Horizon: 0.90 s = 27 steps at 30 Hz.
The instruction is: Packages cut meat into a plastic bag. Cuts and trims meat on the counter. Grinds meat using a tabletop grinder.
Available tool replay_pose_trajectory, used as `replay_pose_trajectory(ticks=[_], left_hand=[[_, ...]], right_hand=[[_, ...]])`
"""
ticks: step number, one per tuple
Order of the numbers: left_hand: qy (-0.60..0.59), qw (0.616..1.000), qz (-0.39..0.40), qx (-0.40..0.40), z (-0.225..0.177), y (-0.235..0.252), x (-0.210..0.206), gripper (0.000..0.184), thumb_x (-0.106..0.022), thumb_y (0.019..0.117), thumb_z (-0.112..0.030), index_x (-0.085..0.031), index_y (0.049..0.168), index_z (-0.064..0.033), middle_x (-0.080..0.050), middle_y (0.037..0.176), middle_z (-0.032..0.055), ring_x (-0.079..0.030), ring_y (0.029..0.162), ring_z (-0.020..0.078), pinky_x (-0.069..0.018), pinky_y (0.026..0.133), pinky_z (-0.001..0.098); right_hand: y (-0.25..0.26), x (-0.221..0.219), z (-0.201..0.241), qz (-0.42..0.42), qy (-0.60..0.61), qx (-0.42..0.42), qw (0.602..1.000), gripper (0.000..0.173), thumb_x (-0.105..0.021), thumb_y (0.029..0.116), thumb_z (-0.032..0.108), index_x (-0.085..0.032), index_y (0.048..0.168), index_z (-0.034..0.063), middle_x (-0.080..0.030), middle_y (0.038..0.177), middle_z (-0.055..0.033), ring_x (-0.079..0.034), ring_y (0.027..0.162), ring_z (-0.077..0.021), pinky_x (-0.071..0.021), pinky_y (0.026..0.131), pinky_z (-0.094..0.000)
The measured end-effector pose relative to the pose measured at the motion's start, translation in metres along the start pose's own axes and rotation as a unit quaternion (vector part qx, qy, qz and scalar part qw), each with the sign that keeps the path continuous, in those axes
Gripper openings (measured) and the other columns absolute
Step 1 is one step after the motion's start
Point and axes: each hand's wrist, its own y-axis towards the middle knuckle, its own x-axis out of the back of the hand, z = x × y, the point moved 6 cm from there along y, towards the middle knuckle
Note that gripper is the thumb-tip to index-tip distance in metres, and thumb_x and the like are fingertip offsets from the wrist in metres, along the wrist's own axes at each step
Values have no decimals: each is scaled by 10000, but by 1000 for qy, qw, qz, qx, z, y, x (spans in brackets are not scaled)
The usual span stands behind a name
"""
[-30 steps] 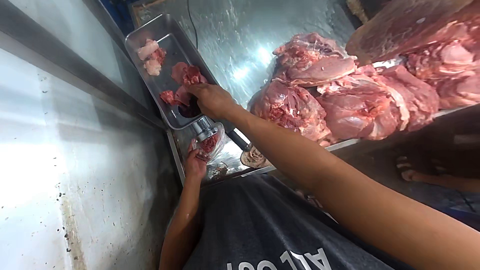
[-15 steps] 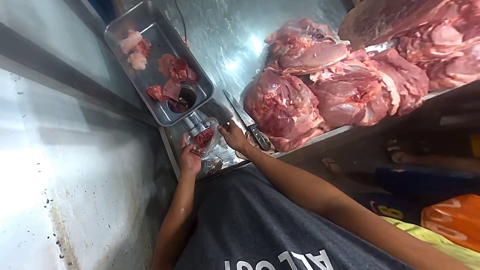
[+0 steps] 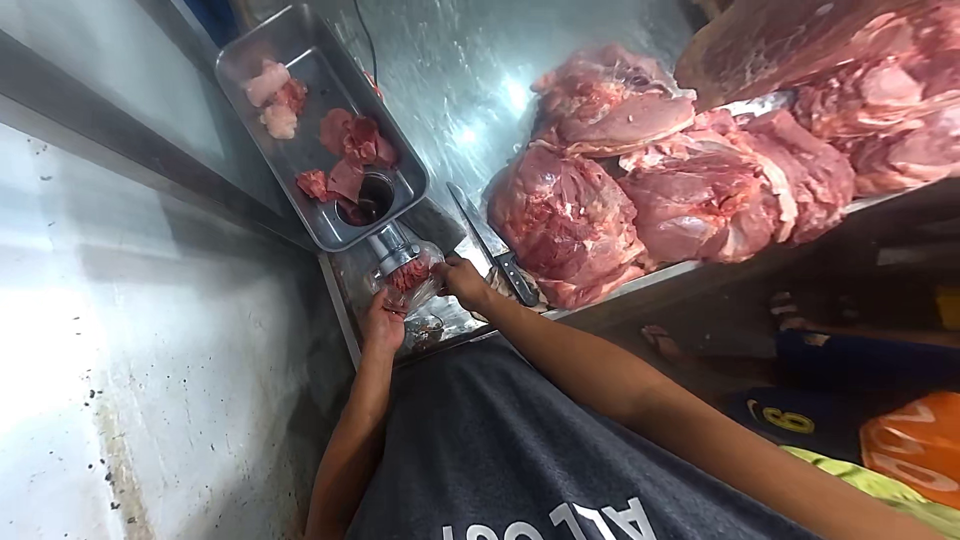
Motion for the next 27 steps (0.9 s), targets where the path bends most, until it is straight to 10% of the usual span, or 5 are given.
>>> replay_pose_trajectory(ticks=[4,11,17,27], left_hand=[[-38,999,3,-39,-22,-14,-12,134,-443,1062,-141,-541,1049,-51,-603,901,111,-625,782,239,-575,770,424],[105,994,14,-8,14,17,16,320,-443,1095,-161,-486,1348,30,-668,1176,232,-691,1026,336,-590,867,507],[159,986,-38,-28,-22,-4,16,210,-524,1033,-30,-499,1231,36,-643,977,170,-681,797,248,-609,743,419],[21,998,54,-22,-46,-15,-28,194,-431,1056,-119,-543,1199,-50,-649,987,137,-670,854,262,-593,775,461]], right_hand=[[-20,-7,32,-18,76,75,994,246,-511,1078,240,-617,1082,17,-681,935,-119,-670,765,-208,-595,725,-416],[14,-6,-19,37,-84,-32,995,309,-534,1049,199,-606,1261,-15,-669,1165,-204,-683,1016,-280,-578,883,-471],[0,19,1,-21,87,-39,995,219,-506,1074,148,-556,1191,-31,-680,990,-160,-701,776,-215,-615,729,-384],[-7,-18,41,51,177,-50,982,196,-569,945,57,-526,1136,37,-652,831,-120,-662,679,-228,-596,640,-415]])
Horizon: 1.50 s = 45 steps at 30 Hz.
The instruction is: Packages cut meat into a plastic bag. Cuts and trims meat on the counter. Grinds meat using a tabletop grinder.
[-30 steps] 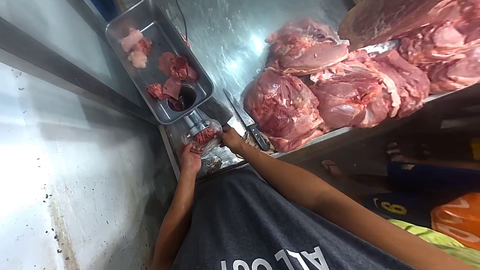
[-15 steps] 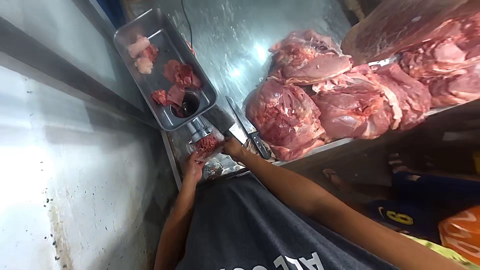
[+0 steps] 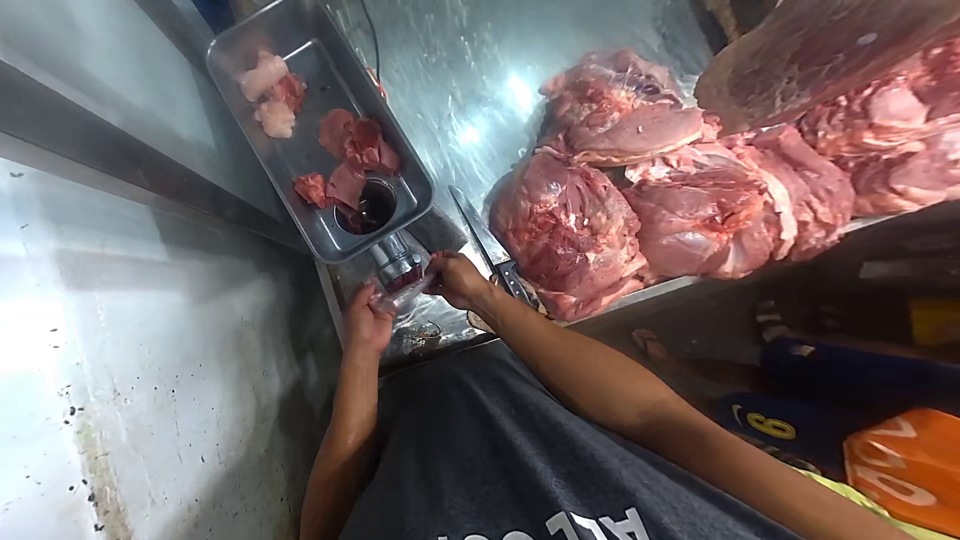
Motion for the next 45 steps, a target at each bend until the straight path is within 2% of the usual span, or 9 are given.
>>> replay_pose_trajectory(ticks=[12,15,18,20,23,28,31,35,45], left_hand=[[-53,998,-2,40,38,1,12,179,-373,1073,-103,-490,1187,-31,-643,968,168,-687,847,319,-604,790,516],[-50,998,-19,32,43,0,10,174,-400,1077,-107,-491,1211,-44,-632,1016,163,-678,854,304,-601,773,496],[-41,999,-13,18,30,-2,11,187,-386,1087,-129,-502,1213,-54,-643,984,147,-682,828,282,-603,746,466],[-38,999,-6,21,23,-4,15,209,-386,1091,-135,-507,1240,-50,-656,997,153,-690,843,285,-606,757,466],[-10,1000,12,20,15,0,11,192,-399,1082,-131,-509,1223,-60,-647,945,125,-681,804,261,-607,744,454],[31,999,14,9,13,4,3,224,-423,1071,-123,-496,1269,-48,-643,1012,141,-672,854,267,-593,759,458],[17,1000,18,-7,9,0,13,181,-450,1066,-124,-538,1200,-40,-645,916,114,-667,774,236,-597,719,432],[-44,999,-8,8,11,-6,34,159,-449,1042,-91,-561,1142,-39,-642,855,97,-660,723,220,-599,697,417],[8,999,20,25,4,4,15,195,-434,1050,-84,-539,1201,-19,-658,997,157,-680,836,269,-597,751,454]], right_hand=[[13,22,14,8,75,23,997,108,-532,990,94,-526,1096,75,-655,914,-101,-671,777,-222,-599,718,-447],[7,36,24,-35,-104,24,994,218,-555,1033,158,-565,1207,27,-675,943,-134,-683,759,-227,-608,692,-423],[-45,25,89,-171,-385,215,881,302,-556,1031,209,-644,1228,-1,-692,997,-191,-682,851,-309,-571,776,-540],[-91,-19,144,-215,-397,422,786,268,-526,1007,139,-661,1168,-27,-692,938,-149,-675,795,-223,-577,742,-428],[-123,-122,197,-57,-391,604,693,234,-557,978,17,-701,1153,-41,-733,1065,-149,-724,981,-189,-611,904,-375],[-26,-229,168,144,-681,475,539,553,-633,946,83,-535,1490,92,-466,1573,-146,-442,1443,-345,-403,1175,-508],[-4,-214,145,152,-756,424,476,529,-649,954,125,-551,1474,105,-582,1455,-158,-528,1366,-367,-387,1167,-572],[-37,-184,159,126,-742,420,507,177,-635,935,63,-729,1083,36,-696,1173,-173,-643,1175,-366,-514,1037,-570],[-48,-134,181,-29,-533,530,659,214,-490,948,0,-700,940,35,-715,941,-122,-709,917,-257,-581,805,-456]])
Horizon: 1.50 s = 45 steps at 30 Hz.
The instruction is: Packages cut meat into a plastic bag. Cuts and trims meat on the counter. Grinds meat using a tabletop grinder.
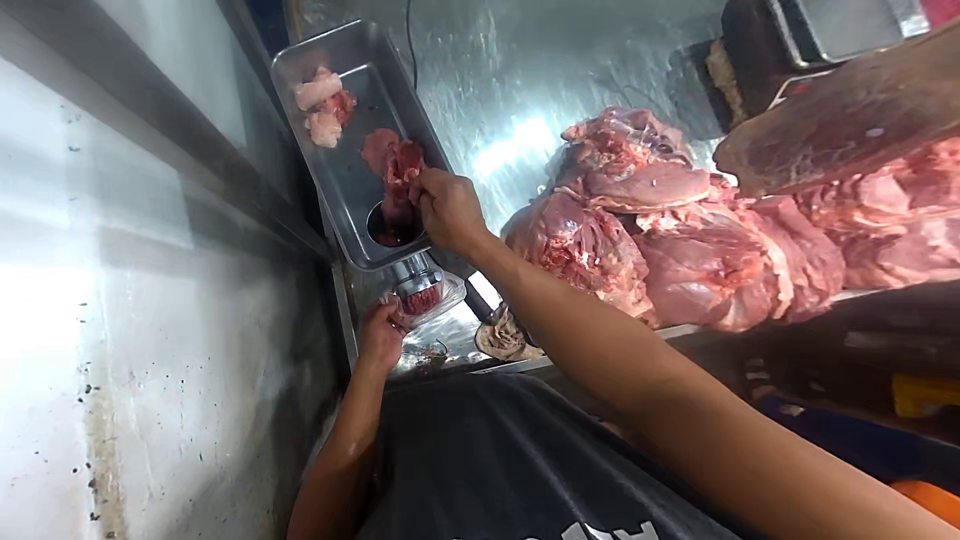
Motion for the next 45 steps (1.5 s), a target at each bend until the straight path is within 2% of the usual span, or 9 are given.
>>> replay_pose_trajectory(ticks=[22,31,33,35,37,38,40,42,45], left_hand=[[-9,1000,8,6,19,-16,5,178,-447,1040,-91,-553,1168,-28,-643,929,140,-656,740,247,-588,666,420],[12,1000,12,10,17,-13,3,208,-432,1054,-113,-530,1220,-34,-640,959,142,-664,784,260,-590,695,446],[12,1000,11,13,17,-12,2,199,-438,1049,-111,-534,1206,-37,-638,946,139,-661,776,260,-589,691,445],[5,1000,13,16,18,-11,1,186,-443,1043,-103,-537,1188,-35,-640,957,146,-664,791,265,-590,700,455],[1,1000,20,19,19,-10,0,183,-448,1047,-107,-537,1190,-39,-643,986,150,-667,818,270,-590,713,461],[0,1000,22,20,19,-9,0,176,-452,1046,-109,-538,1183,-42,-641,988,147,-665,822,269,-589,711,461],[2,1000,21,22,17,-9,-1,156,-462,1041,-107,-548,1155,-43,-640,962,137,-661,805,263,-586,701,454],[0,1000,21,23,15,-9,-3,146,-457,1041,-98,-545,1145,-45,-640,941,134,-664,795,262,-589,703,454],[-2,1000,17,24,12,-9,-3,169,-452,1038,-91,-547,1167,-37,-646,953,143,-667,800,264,-591,705,451]], right_hand=[[-3,-6,2,0,-63,-9,998,216,-481,984,46,-693,943,45,-707,960,-111,-704,939,-263,-578,802,-458],[-3,-5,2,5,-59,-11,998,201,-489,969,40,-689,947,34,-705,950,-131,-706,928,-289,-577,794,-485],[0,-9,2,37,-71,8,997,208,-502,958,35,-706,999,48,-720,1015,-125,-705,999,-287,-575,860,-485],[3,-19,3,101,-100,41,989,325,-514,965,47,-721,1210,97,-704,1256,-98,-631,1240,-280,-510,1056,-481],[5,-33,1,200,-151,37,967,525,-496,971,89,-567,1484,178,-480,1583,-84,-403,1491,-298,-375,1192,-518],[5,-37,2,244,-172,24,954,567,-492,975,112,-505,1536,195,-403,1634,-95,-357,1515,-316,-370,1178,-549],[4,-39,5,298,-184,-1,937,488,-505,981,127,-577,1459,196,-542,1509,-111,-510,1391,-344,-473,1057,-602],[4,-36,6,323,-155,-9,934,279,-517,996,133,-708,1193,186,-714,1156,-110,-671,1125,-341,-547,887,-619],[3,-31,1,286,-115,-26,951,248,-522,982,124,-747,1071,180,-742,970,-77,-710,981,-308,-566,838,-599]])
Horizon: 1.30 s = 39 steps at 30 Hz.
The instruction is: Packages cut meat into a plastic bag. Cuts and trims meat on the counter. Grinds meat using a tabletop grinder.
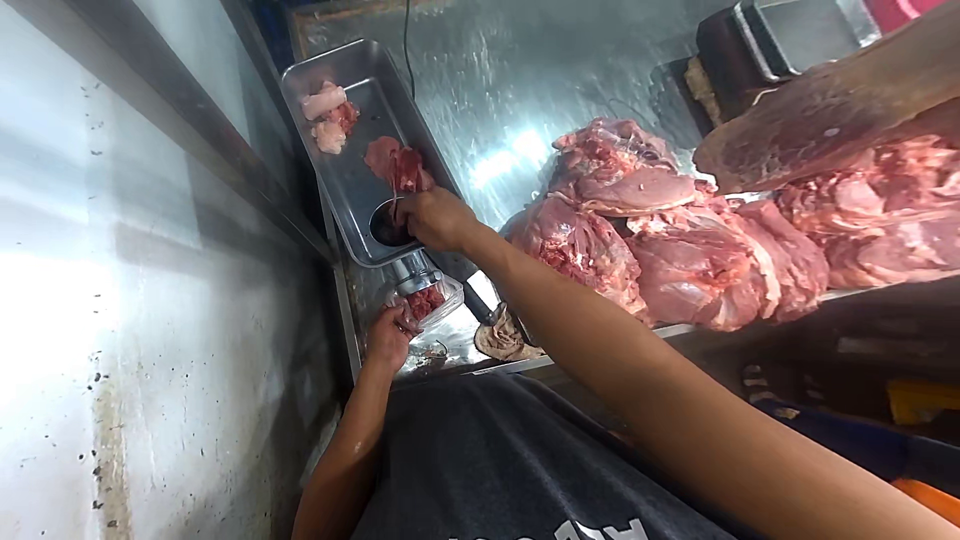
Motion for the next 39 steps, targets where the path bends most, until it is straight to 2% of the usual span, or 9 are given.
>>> replay_pose_trajectory(ticks=[7,9,12,18,22,26,30,33,39], left_hand=[[-1,1000,10,1,3,1,-1,167,-457,1031,-103,-556,1147,-35,-648,943,137,-670,805,264,-594,716,454],[-2,1000,12,3,5,0,0,171,-455,1039,-105,-548,1163,-35,-649,967,145,-673,819,268,-595,724,458],[7,1000,12,3,4,-1,0,172,-447,1040,-104,-545,1168,-43,-644,958,135,-668,818,262,-592,722,454],[-5,1000,8,-7,-1,-3,8,151,-456,1035,-103,-560,1132,-52,-618,850,90,-635,716,221,-586,688,427],[-5,1000,14,-6,2,-2,4,151,-456,1034,-100,-575,1114,-53,-618,847,91,-630,711,220,-583,685,424],[1,1000,9,-4,3,-3,2,156,-460,1032,-96,-573,1124,-40,-630,883,109,-645,743,234,-588,694,430],[-5,1000,4,1,4,-3,5,179,-456,1038,-96,-556,1176,-38,-642,954,133,-659,783,248,-593,710,443],[-16,1000,3,-1,4,-5,7,164,-455,1033,-84,-560,1149,-36,-643,943,132,-657,774,244,-591,705,435],[-17,1000,3,-1,8,-5,6,157,-458,1035,-90,-563,1140,-38,-641,919,124,-661,778,246,-593,715,440]], right_hand=[[-6,18,0,-259,24,16,966,259,-533,958,26,-730,1122,66,-713,1140,-124,-633,1159,-307,-514,1014,-449],[6,17,-2,-230,-14,-15,973,459,-575,920,19,-640,1368,93,-503,1502,-212,-441,1415,-397,-417,1151,-503],[21,4,-1,-134,-43,-50,989,729,-648,853,10,-474,1545,159,-270,1651,-268,-281,1520,-453,-347,1192,-584],[9,14,-1,-169,48,-14,984,429,-555,929,-12,-636,1342,66,-712,1227,-145,-670,1171,-335,-523,1010,-562],[-10,26,-13,-281,203,24,938,303,-467,976,-7,-690,1173,48,-757,1006,-44,-733,889,-134,-615,848,-374],[-15,29,-17,-354,221,6,909,289,-473,972,-22,-678,1168,28,-745,1055,-76,-727,960,-136,-606,884,-342],[4,19,-8,-220,92,-60,969,621,-538,936,13,-457,1547,88,-558,1487,-176,-560,1356,-339,-463,1123,-529],[5,18,-8,-198,109,-59,972,457,-497,988,39,-593,1427,115,-737,1220,-90,-714,1098,-274,-561,966,-519],[-7,22,-10,-281,158,-35,946,329,-469,1000,16,-686,1242,67,-759,1125,-65,-729,1041,-164,-580,956,-394]])
